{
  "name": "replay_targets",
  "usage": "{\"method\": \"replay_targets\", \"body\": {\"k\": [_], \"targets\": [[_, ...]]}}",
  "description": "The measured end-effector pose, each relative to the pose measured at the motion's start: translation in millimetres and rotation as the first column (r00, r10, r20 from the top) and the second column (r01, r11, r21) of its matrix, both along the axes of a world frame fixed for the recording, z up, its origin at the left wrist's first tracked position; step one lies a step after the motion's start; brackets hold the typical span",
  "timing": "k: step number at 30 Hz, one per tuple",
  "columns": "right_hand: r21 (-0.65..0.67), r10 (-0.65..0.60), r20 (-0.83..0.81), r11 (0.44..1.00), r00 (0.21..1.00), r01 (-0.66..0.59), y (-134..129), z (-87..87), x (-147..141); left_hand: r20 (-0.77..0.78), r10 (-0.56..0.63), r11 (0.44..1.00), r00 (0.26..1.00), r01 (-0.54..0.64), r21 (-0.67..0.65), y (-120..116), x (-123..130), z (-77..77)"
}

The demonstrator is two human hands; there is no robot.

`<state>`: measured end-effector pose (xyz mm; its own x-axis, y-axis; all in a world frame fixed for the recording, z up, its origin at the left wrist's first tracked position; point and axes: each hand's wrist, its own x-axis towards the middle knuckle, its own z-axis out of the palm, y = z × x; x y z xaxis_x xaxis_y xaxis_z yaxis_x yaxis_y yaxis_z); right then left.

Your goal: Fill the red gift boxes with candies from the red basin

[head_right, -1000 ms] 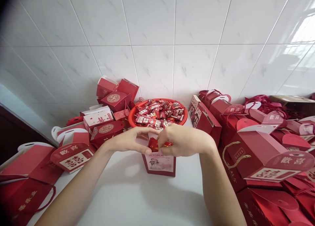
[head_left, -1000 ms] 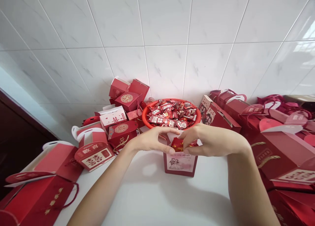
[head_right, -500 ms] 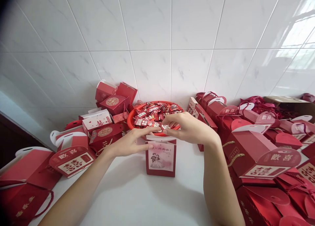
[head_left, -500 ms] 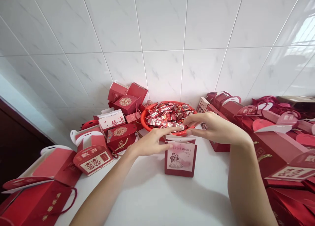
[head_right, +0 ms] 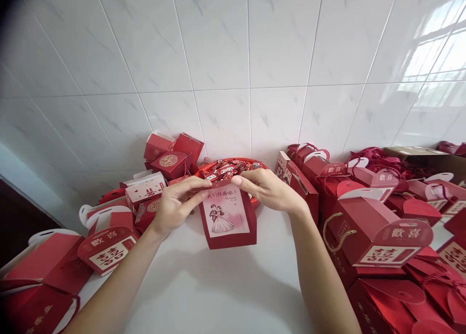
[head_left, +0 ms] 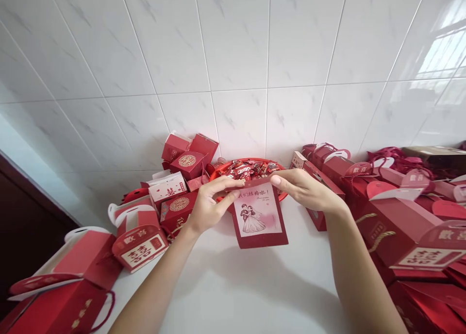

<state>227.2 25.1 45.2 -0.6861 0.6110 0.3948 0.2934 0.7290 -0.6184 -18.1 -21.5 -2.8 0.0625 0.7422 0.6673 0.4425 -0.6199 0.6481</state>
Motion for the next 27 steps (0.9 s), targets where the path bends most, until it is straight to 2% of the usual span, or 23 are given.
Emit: {"method": "replay_targets", "body": {"k": [5, 12, 19, 23, 27], "targets": [[0.000, -0.068, -0.036, 0.998, 0.997, 0.068, -1.3, -0.6, -7.6, -0.053, 0.001, 0.996, 0.999, 0.003, 0.084, -2.1, 0.0, 3.3], [-0.030, -0.035, -0.034, 0.999, 0.999, 0.034, -1.8, 0.5, -7.4, -0.072, -0.014, 0.995, 0.997, 0.021, 0.094, -4.4, -1.1, 4.3], [0.016, -0.032, -0.104, 0.999, 0.994, 0.034, -10.6, 2.9, -10.8, -0.033, -0.049, 0.987, 0.998, 0.053, 0.149, -19.0, -1.6, 16.1], [0.082, -0.047, -0.082, 0.995, 0.996, 0.053, -23.4, 22.5, -7.4, 0.021, -0.043, 0.982, 0.999, 0.038, 0.187, -22.3, 3.5, 18.5], [0.175, -0.145, -0.099, 0.971, 0.984, 0.161, -41.7, 56.9, 16.9, 0.149, -0.057, 0.979, 0.987, 0.026, 0.202, -24.2, 8.9, 18.1]]}}
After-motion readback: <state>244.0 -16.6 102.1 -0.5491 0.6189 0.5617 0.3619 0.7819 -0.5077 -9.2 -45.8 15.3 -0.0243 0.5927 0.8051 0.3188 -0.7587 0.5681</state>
